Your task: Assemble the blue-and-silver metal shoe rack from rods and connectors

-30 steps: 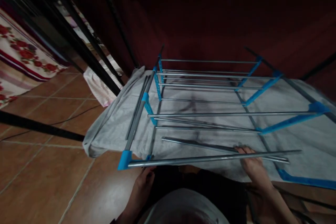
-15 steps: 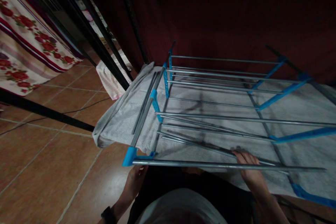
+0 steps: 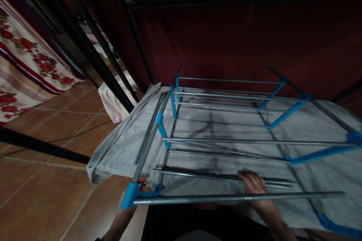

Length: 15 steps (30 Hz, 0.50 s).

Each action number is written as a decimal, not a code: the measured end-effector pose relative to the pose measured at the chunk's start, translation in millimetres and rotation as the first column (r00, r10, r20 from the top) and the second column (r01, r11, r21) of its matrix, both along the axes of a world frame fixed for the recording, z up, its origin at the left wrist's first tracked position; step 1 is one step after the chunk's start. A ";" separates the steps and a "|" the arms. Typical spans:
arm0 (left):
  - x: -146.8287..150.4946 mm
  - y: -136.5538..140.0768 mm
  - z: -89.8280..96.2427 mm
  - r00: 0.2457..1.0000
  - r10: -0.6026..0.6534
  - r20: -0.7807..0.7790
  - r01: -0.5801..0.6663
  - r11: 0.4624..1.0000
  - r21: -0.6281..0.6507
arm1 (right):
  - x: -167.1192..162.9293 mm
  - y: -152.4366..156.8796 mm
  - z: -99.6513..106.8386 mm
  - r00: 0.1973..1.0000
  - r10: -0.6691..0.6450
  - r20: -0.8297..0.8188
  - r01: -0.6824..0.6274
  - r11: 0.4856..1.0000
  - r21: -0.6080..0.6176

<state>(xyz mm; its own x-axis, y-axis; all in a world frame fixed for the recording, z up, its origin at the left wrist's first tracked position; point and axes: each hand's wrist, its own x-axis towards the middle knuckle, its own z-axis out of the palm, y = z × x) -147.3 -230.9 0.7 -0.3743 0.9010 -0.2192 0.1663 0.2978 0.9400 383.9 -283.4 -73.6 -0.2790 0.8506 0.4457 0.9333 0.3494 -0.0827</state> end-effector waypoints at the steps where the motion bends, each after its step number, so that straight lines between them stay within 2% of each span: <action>1: -0.6 3.7 1.8 1.000 -0.016 0.012 0.016 1.000 -0.003 | -0.4 -0.1 1.3 1.000 -0.002 0.005 0.002 1.000 0.000; 9: 4.2 30.2 -0.7 0.997 -0.028 -0.067 0.033 0.996 0.083 | -11.8 -17.4 18.4 0.994 -0.104 0.026 0.104 0.994 0.014; 15: 16.9 25.3 21.1 0.994 -0.079 -0.082 0.081 0.996 0.033 | -13.8 -42.5 22.2 0.984 -0.178 0.018 0.178 0.983 -0.051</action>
<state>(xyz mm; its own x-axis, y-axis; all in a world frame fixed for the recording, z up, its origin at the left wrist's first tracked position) -130.3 -205.6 21.8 -0.3158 0.9355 -0.1585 0.2635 0.2469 0.9325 370.1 -325.9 -51.4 -0.1264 0.9094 0.3963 0.9814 0.1730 -0.0839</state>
